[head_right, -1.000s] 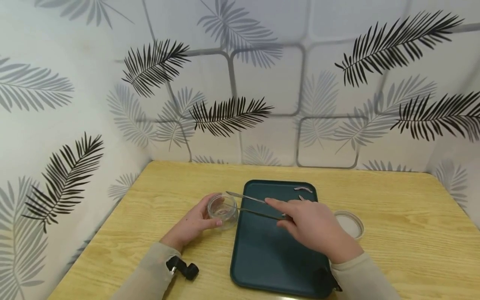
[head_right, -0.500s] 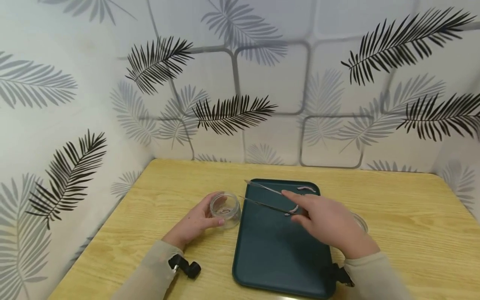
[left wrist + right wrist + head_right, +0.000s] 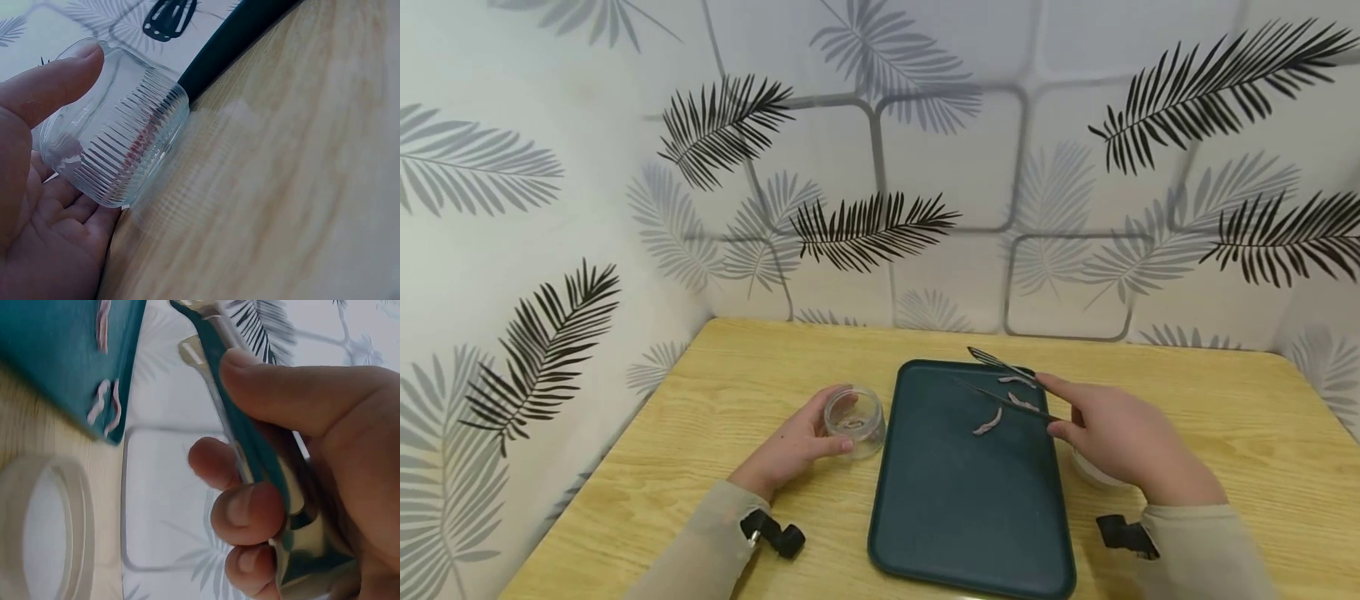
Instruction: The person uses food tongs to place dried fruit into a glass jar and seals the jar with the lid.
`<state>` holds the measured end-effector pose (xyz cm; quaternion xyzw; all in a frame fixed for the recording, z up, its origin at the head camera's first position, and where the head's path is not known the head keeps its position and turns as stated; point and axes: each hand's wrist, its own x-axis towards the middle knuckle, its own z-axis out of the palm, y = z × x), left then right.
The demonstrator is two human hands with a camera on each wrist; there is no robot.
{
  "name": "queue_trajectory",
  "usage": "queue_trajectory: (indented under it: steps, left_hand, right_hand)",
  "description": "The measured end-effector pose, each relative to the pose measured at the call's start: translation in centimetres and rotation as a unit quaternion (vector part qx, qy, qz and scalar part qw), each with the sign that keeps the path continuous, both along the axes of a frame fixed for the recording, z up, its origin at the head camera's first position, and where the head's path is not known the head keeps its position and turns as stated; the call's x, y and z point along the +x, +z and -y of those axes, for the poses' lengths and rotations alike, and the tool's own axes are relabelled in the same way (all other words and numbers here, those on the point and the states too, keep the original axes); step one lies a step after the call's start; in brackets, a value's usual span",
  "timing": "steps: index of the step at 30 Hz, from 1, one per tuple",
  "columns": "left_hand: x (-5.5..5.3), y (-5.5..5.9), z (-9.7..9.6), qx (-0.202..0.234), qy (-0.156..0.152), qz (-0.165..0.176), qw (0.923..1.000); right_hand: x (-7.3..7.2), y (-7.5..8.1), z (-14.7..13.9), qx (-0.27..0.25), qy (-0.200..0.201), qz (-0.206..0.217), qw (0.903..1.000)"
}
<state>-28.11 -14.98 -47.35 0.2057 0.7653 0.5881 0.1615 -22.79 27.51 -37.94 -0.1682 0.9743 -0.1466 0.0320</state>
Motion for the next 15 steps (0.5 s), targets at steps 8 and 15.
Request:
queue_trajectory:
  steps: [8, 15]
  left_hand:
    - [0.1, 0.2, 0.0, -0.001, -0.001, 0.000, 1.0000]
    - [0.0, 0.0, 0.0, 0.000, -0.002, -0.003, 1.0000]
  right_hand:
    - [-0.5, -0.2, -2.7, 0.013, -0.026, 0.050, 0.9983]
    - [-0.9, -0.8, -4.0, 0.040, -0.048, 0.031, 0.9975]
